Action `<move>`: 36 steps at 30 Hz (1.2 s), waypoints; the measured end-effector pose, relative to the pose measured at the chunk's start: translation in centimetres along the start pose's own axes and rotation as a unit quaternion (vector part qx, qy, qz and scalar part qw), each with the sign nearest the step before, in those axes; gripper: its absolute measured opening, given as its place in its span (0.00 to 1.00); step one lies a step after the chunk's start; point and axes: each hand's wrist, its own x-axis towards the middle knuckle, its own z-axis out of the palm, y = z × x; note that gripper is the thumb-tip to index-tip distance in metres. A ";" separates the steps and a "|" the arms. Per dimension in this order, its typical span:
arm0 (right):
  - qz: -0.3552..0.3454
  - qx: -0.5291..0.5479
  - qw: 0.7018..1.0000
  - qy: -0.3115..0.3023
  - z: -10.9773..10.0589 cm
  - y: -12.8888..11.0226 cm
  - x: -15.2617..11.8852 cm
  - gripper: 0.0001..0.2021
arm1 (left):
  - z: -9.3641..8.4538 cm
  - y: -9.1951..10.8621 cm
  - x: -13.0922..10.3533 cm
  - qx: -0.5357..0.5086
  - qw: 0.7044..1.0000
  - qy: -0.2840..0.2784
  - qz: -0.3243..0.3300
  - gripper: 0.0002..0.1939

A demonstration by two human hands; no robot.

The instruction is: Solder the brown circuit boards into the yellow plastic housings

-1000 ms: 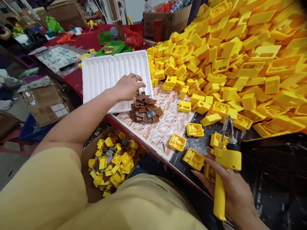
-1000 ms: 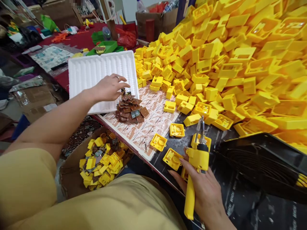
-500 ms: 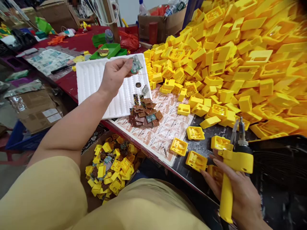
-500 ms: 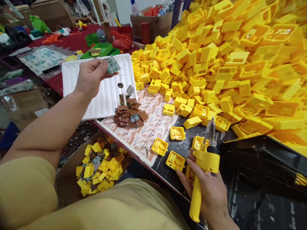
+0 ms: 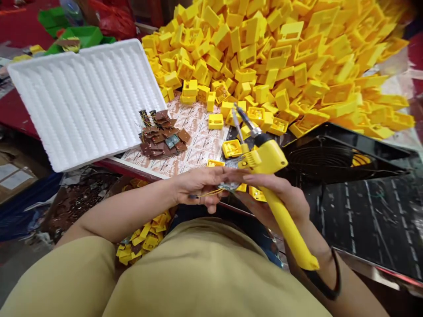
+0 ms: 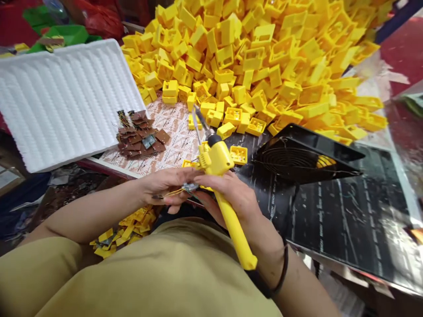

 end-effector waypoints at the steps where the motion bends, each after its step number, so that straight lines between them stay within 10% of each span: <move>1: -0.003 0.007 1.000 0.022 0.1 -0.3 0.1 0.19 | 0.1 -0.5 0.1 0.003 1.000 0.001 -0.007 0.28; 7: 0.130 -0.017 0.985 0.112 0.3 -1.1 -1.1 0.18 | 0.1 -1.5 -2.2 0.215 0.960 0.117 0.133 0.26; 13: 0.204 0.080 0.972 0.091 0.8 -1.5 -1.6 0.16 | 0.5 -1.4 -3.5 0.565 0.743 0.220 0.285 0.19; 18: 0.162 0.035 0.983 0.072 1.1 -2.2 -1.3 0.15 | 1.7 -2.0 -1.9 0.581 0.683 0.201 0.395 0.16; 22: 0.120 -0.028 0.990 0.072 1.6 -2.4 -1.6 0.16 | 2.5 -3.0 -0.2 0.484 0.706 0.240 0.459 0.08; 29: 0.028 -0.092 0.988 0.124 2.7 -1.5 -2.9 0.18 | 2.1 -3.5 -0.2 0.121 0.904 0.261 0.317 0.18; 33: 0.016 -0.093 0.994 0.063 2.3 0.3 -2.7 0.23 | 0.6 -1.3 -2.8 0.212 0.872 0.319 0.305 0.22; 36: 0.011 -0.154 0.988 -0.007 2.4 2.1 -1.6 0.23 | -0.7 0.4 -4.1 0.442 0.782 0.330 0.289 0.15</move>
